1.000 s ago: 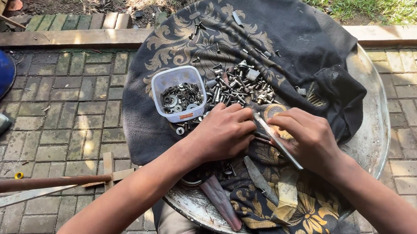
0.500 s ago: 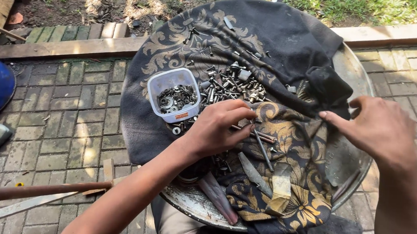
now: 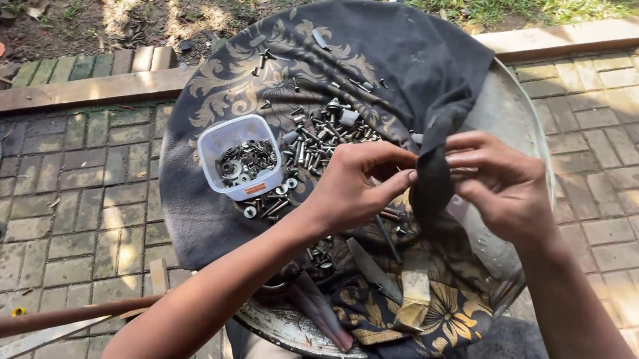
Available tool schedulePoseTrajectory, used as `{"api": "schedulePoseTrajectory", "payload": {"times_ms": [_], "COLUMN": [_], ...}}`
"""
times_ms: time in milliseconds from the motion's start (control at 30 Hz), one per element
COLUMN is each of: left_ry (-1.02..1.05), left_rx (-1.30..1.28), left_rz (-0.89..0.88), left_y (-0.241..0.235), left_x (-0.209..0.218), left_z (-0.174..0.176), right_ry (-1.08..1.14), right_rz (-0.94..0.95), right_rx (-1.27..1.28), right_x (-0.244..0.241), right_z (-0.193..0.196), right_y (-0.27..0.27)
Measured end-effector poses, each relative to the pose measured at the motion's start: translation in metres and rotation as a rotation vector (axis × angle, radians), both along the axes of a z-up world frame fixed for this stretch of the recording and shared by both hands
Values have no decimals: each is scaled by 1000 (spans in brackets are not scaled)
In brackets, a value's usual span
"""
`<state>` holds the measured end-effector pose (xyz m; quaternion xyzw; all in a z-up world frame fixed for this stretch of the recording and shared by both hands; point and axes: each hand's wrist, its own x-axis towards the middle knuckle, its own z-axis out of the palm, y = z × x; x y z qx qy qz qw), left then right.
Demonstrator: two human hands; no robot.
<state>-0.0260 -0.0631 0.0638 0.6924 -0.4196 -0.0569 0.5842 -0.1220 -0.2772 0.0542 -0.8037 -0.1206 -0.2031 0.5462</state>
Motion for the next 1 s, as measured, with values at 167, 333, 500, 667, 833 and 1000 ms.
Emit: {"api": "schedulePoseTrajectory", "payload": {"times_ms": [167, 333, 500, 667, 833, 1000], "left_ry": [324, 262, 326, 347, 316, 367], "left_rx": [8, -52, -157, -115, -66, -52], "left_rz": [-44, -101, -149, -141, -101, -127], "left_y": [0, 1, -1, 3, 5, 5], "left_x": [-1, -2, 5, 3, 0, -2], "left_z": [-9, -14, -30, -24, -21, -32], "right_ry": [-42, -129, -177, -224, -292, -329], "right_rz": [-24, -62, -110, -100, -138, -119], "right_rx": [-242, -323, -324, -438, -575, -495], "right_x": [5, 3, 2, 3, -3, -5], "right_z": [-1, -6, -13, -16, -18, -16], "right_y": [11, 13, 19, 27, 28, 29]}}
